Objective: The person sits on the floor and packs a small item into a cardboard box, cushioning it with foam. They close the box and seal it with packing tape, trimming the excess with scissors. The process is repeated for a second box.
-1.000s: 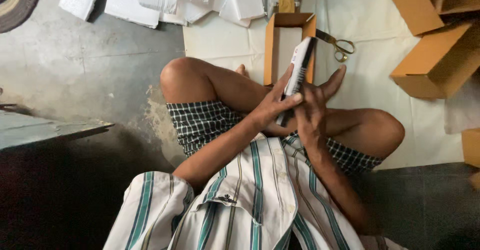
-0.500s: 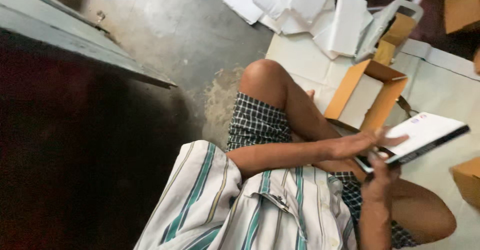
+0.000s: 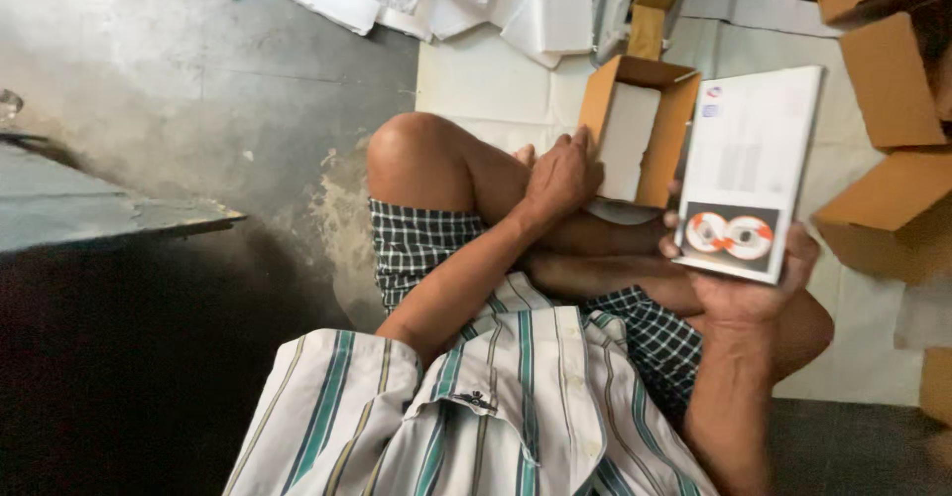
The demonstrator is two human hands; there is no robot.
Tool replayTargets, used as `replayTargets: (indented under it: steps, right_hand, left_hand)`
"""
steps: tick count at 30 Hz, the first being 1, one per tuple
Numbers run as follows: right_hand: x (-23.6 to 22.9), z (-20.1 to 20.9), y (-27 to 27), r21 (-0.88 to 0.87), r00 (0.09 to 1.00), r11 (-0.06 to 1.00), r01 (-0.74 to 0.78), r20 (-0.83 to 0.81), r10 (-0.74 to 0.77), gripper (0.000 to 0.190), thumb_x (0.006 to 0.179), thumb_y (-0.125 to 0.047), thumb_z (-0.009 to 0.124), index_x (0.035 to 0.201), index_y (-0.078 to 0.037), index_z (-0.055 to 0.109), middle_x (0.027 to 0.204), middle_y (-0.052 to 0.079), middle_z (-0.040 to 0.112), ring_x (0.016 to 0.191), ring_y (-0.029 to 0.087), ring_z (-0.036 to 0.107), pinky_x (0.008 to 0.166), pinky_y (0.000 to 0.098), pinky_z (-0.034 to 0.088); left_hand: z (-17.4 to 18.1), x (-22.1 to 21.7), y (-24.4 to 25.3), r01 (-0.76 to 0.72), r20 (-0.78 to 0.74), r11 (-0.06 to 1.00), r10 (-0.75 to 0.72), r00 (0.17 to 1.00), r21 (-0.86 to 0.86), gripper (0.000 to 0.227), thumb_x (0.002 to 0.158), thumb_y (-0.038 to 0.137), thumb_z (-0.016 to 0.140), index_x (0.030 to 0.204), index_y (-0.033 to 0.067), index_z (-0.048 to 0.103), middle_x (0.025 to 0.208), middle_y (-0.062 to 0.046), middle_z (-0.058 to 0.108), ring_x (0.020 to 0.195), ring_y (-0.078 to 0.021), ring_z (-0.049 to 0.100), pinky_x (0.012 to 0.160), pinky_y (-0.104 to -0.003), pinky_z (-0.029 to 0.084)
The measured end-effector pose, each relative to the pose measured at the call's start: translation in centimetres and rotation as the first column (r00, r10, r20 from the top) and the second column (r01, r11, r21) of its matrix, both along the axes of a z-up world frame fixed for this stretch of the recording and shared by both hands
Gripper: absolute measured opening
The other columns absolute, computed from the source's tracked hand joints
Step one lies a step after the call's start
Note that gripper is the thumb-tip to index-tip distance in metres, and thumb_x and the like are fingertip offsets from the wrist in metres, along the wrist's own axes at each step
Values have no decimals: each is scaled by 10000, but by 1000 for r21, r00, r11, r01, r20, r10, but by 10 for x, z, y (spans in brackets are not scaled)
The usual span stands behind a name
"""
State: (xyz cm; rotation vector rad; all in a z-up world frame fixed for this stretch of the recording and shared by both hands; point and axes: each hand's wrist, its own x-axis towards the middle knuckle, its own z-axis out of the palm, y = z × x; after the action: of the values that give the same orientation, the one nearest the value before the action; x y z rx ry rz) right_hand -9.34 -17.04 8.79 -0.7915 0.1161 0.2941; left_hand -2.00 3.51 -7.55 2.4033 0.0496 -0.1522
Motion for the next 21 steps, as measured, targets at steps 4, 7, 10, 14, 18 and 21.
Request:
replayTargets:
  steps: [4,7,10,14,18,21]
  right_hand:
    - [17,-16,5,-42,992,997,-59,-114,54,834,939,-488,654,1529,70,462,1259,309,644,971,371,687,719,466,585]
    - [31,-36,7,-122,987,990,-64,-153,45,780,958,-458,645,1494,77,461,1258,310,636,936,361,691,692,456,590]
    - [33,-57,11,-414,953,910,-31,-287,-99,808,929,-411,675,1501,27,308,1197,286,655,920,382,702,634,481,592]
    - [34,-72,25,-953,974,-210,218,198,111,801,845,-462,798,1466,-182,377,1271,63,698,1218,482,574,898,640,437]
    - [31,-78,44,-946,949,-138,293,270,165,883,862,-462,796,1513,43,478,1386,339,557,1303,467,511,1191,573,313]
    - [46,-73,57,-886,969,-401,234,182,165,952,787,-524,849,1461,59,513,1217,386,556,1213,535,514,1130,629,208]
  left_hand:
    - [-28,-2,7,108,374,985,-51,926,-133,566,906,188,691,1420,9,536,1030,-225,698,997,-418,669,923,-504,498]
    - [-25,-1,15,197,185,960,-160,970,-198,598,824,141,711,1375,-38,561,1030,-276,691,959,-446,665,865,-504,512]
    - [-7,-4,12,214,86,941,-198,976,-263,570,883,129,671,1411,-42,544,1034,-270,693,921,-435,683,829,-501,534]
    - [14,-1,5,295,156,906,-259,953,-303,669,887,153,698,1465,-71,448,1026,-299,679,891,-457,678,799,-504,543]
    - [6,-8,3,235,4,918,-247,969,-318,727,863,149,716,1496,-52,421,1034,-312,679,878,-473,676,748,-515,533]
    - [-2,-5,3,216,-68,924,-249,966,-317,736,895,152,688,1521,-65,368,1001,-312,678,871,-471,676,771,-523,530]
